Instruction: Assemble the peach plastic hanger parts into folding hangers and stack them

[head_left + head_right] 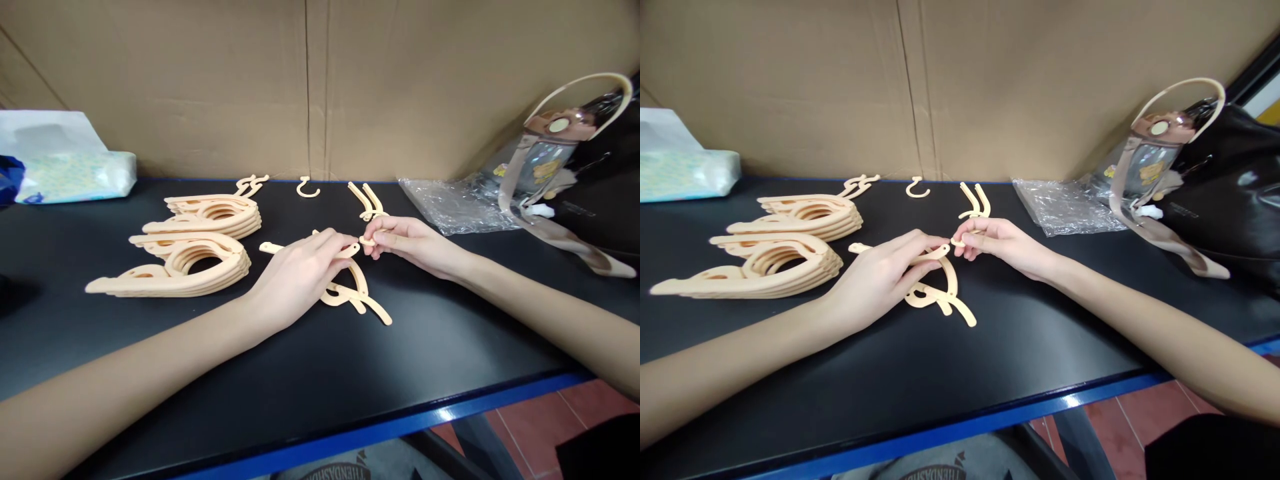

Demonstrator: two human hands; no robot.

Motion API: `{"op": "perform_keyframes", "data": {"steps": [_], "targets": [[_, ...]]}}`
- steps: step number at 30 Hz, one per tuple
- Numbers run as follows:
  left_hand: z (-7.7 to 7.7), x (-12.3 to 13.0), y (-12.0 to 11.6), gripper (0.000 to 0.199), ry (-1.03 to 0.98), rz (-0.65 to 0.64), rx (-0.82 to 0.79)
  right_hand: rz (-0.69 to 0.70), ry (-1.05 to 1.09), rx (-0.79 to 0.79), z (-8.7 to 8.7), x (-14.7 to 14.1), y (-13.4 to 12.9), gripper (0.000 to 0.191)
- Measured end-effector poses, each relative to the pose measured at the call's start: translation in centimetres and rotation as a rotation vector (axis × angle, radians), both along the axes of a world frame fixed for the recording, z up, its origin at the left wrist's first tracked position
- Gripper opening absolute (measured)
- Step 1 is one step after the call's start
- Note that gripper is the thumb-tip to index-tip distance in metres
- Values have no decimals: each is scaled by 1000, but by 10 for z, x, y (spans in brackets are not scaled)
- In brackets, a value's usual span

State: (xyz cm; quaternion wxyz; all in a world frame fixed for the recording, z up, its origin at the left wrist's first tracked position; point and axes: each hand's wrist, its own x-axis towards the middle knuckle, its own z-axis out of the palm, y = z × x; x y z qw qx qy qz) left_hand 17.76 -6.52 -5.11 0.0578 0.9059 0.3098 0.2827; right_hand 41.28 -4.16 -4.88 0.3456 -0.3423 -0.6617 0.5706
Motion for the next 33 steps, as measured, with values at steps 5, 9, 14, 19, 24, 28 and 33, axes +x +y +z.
{"op": "perform_keyframes", "data": {"steps": [5, 9, 14, 19, 24, 28, 33], "targets": [[0, -1, 1, 18, -26, -20, 12, 21, -8, -13, 1, -1, -1, 18], [-2, -1, 2, 21, -48, -59, -4, 22, -13, -30, 2, -1, -3, 16], [-5, -1, 3, 23, -61, -110, -14, 15, -64, -12, 4, -2, -4, 14], [-7, -3, 2, 21, -71, -122, -16, 21, -103, 2, 7, -1, -3, 18], [-4, 1, 6, 19, -138, -82, -15, 155, -153, 51, 7, -9, -11, 16], [-2, 7, 10, 17, -220, -47, -12, 256, -219, 111, 7, -18, -18, 14], [-4, 5, 10, 17, -218, -61, -47, 243, -193, 145, 8, -14, -15, 11]]}}
